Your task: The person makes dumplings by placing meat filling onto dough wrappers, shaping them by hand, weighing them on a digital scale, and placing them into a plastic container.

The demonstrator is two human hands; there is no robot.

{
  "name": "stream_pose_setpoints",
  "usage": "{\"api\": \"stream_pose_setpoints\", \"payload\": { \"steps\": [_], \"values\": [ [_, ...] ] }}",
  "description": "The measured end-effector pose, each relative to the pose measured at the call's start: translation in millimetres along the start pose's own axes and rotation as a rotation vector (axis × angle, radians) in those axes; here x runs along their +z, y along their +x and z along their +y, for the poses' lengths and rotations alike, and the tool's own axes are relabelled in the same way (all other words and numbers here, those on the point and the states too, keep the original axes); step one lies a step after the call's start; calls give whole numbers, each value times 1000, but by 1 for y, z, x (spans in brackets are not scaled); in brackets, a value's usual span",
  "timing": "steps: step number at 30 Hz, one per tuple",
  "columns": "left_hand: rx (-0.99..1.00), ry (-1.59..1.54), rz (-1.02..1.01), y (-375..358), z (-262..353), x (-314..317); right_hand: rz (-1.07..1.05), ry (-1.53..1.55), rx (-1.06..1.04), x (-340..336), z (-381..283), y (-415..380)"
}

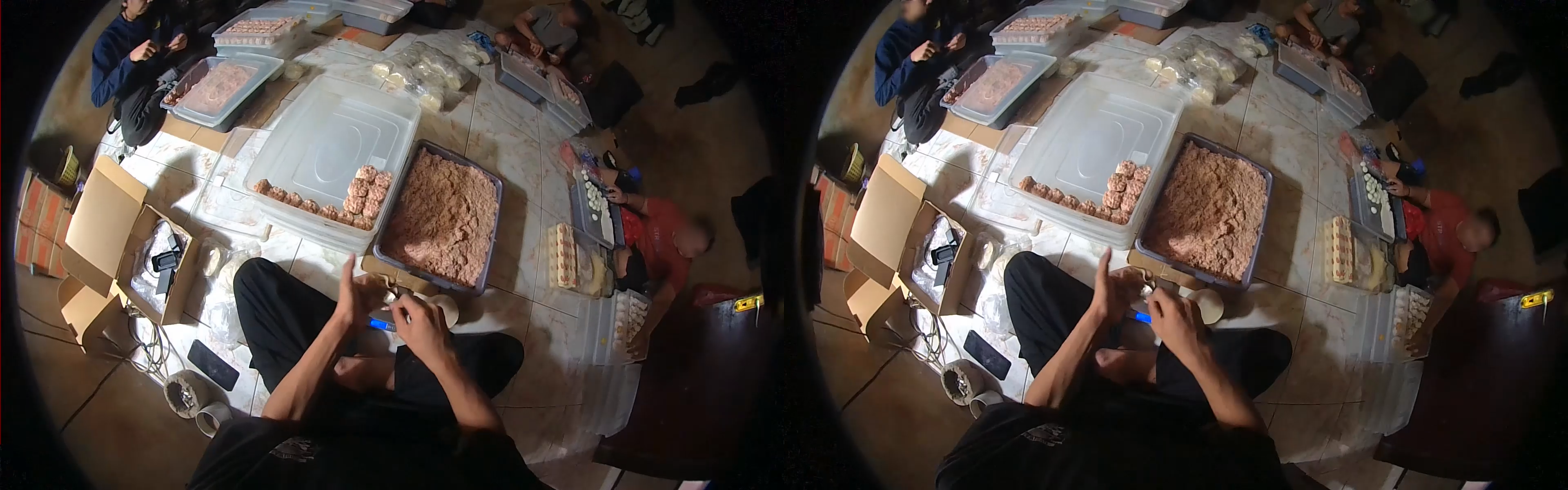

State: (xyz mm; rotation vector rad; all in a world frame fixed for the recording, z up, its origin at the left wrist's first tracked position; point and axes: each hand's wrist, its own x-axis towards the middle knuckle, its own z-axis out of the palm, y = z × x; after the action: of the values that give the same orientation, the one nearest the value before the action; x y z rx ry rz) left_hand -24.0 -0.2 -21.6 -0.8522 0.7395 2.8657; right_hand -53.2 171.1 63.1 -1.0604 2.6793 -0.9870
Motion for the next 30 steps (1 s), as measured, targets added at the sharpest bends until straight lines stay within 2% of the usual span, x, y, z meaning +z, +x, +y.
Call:
{"api": "stream_pose_setpoints", "payload": {
  "steps": [1,2,4,5,6,8,10,12,13,14,15,16,18,19,20,22,24,25,26,28,29,30],
  "values": [
    [-26,54,8,-3,0,-2,-9,121,80,5,8,2],
    [-48,107,19,-5,-1,-4,-46,12,51,0,16,-2],
    [20,101,95,-9,5,5,44,-26,55,-15,-6,-2],
    [30,114,129,-15,5,9,117,108,-23,-22,-20,2],
    [-4,140,40,-16,2,13,103,86,-12,-13,-10,0],
    [13,148,46,-14,-1,21,79,39,1,14,22,-3],
    [1,121,106,-6,0,0,92,50,19,-6,4,2],
    [-65,15,-269,20,-7,-43,122,69,63,-23,-17,2],
    [-39,86,-113,-2,-5,2,154,97,-34,-6,-3,0],
    [2,152,41,-12,-2,29,130,35,-26,14,19,-2],
    [32,140,119,4,-10,18,89,27,34,6,16,-2],
    [12,104,114,-1,-10,17,39,18,89,-7,9,-2],
    [7,21,100,-4,1,15,85,-11,117,-19,-8,-3],
    [-67,93,20,-7,4,15,148,122,52,-13,-13,-4],
    [-93,54,27,-4,-4,24,95,21,25,9,8,-10],
    [-51,37,37,5,-12,12,18,46,114,4,15,-9],
    [45,-65,106,9,-13,4,-23,-71,156,-19,4,-8],
    [48,-41,78,1,-7,9,82,33,163,-22,-5,-6],
    [-8,17,-91,16,-14,-18,139,102,91,-22,-10,-5],
    [23,1,-16,-2,-7,24,101,93,67,2,10,-8],
    [51,47,-9,-3,-5,20,60,165,126,2,21,-12],
    [89,87,-3,-2,0,16,-48,-20,178,-13,25,-13]
  ]
}}
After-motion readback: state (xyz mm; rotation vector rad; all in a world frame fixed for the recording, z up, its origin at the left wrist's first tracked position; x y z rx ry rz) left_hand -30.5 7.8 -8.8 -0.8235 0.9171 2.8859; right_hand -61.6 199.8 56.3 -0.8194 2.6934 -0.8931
